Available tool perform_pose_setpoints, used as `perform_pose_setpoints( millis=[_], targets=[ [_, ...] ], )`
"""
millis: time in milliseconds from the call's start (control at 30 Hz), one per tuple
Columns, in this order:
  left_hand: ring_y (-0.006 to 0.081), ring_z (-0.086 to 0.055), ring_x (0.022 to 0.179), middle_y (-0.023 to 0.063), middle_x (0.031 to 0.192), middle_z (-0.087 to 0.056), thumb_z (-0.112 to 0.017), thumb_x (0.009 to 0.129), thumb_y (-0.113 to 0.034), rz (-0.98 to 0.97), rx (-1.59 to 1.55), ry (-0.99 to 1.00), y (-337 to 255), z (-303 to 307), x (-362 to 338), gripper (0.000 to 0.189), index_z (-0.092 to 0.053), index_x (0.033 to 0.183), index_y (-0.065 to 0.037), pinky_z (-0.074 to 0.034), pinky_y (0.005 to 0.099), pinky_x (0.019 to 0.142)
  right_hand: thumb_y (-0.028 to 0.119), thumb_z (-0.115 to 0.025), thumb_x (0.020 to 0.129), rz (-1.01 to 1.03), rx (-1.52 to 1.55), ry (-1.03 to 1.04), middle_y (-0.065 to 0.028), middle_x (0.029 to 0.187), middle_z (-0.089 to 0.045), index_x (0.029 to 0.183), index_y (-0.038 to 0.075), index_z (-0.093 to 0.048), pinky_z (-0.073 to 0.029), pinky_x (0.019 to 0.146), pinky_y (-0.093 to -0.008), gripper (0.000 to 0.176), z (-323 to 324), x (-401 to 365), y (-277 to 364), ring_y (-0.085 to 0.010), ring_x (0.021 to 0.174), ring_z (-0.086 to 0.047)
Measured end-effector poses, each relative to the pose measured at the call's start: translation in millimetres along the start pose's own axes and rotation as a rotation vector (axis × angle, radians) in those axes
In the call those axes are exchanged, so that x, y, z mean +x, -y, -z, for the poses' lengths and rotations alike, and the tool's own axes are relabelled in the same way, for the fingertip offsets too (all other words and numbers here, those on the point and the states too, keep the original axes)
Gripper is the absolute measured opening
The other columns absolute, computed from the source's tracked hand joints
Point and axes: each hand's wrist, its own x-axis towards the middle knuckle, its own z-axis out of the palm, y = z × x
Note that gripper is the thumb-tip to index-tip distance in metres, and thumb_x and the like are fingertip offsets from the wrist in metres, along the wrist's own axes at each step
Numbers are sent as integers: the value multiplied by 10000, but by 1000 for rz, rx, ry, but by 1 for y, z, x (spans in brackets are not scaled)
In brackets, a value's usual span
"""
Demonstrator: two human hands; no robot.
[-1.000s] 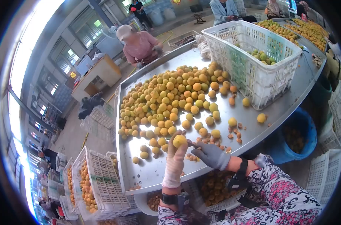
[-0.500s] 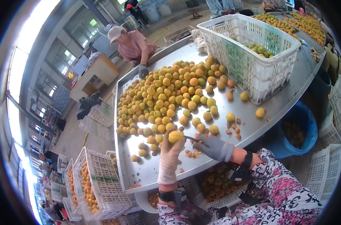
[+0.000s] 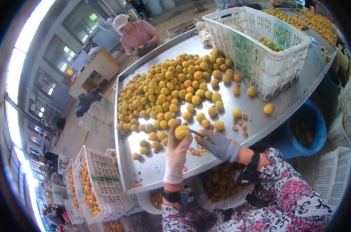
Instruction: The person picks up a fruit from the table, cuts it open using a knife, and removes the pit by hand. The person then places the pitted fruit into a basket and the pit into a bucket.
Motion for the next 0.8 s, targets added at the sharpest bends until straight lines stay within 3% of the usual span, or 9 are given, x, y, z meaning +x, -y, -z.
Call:
perform_pose_setpoints(
  millis=[133,167,233,267,433,500,567,633,800],
  targets=[
    [147,-550,967,54,1049,-572,-608,826,-68,-12,20,3,3,0,0,416,-482,1218,-9,-452,282,863,289,-468,939,-85,146,44,-168,795,-630,1158,31,-531,-474,662,-343,345,-1,-1,12,-283,751,-635],
    [182,-576,920,86,977,-609,-619,842,-242,-65,-6,-93,14,-12,-2,426,-498,1178,-9,-467,318,845,277,-462,940,-110,261,18,-183,827,-630,1161,25,-527,-473,677,-347,341,-8,-2,11,-295,777,-633],
    [184,-575,908,83,952,-613,-612,861,-309,129,-334,-150,17,-32,-10,441,-508,1165,-6,-464,320,836,275,-464,946,59,196,-178,-217,831,-613,1082,28,-535,-463,667,-404,291,-25,-5,6,-375,794,-605],
    [183,-560,920,81,963,-602,-588,880,-344,143,-430,-129,25,-33,-9,450,-513,1165,-3,-452,320,827,289,-469,943,-34,166,-117,-225,854,-611,1088,27,-529,-466,673,-400,305,-24,-5,3,-376,817,-607],
    [172,-531,1012,64,1054,-564,-609,866,-304,-5,59,-130,16,-19,-2,444,-506,1166,8,-407,313,909,309,-492,933,-8,114,-117,-163,698,-611,940,37,-519,-442,580,-414,273,-12,-2,2,-357,694,-611],
    [123,-498,985,45,1043,-538,-629,839,-210,-19,59,-121,14,-13,1,446,-476,1208,-11,-411,255,858,306,-496,931,-41,102,-72,-169,696,-609,951,33,-515,-442,577,-414,275,-11,-3,1,-352,691,-613],
    [135,-513,987,54,1043,-539,-634,833,-215,-61,88,-119,14,-12,0,449,-480,1199,-7,-428,264,853,310,-491,932,-46,129,-68,-168,693,-609,966,31,-508,-444,576,-414,281,-13,-6,7,-350,689,-615],
    [192,-552,993,93,1046,-569,-595,882,-236,-74,-125,-168,15,-17,-1,377,-498,1147,14,-426,308,911,314,-487,933,-52,155,-71,-168,690,-610,981,30,-502,-446,574,-414,289,-19,-7,8,-349,688,-616],
    [162,-570,798,64,868,-599,-550,901,-421,-1,-247,-82,25,-15,4,441,-530,1080,-18,-465,271,678,355,-468,932,-14,-26,-140,-172,701,-619,1051,40,-491,-469,596,-433,338,-26,-4,3,-357,697,-620]
  ],
)
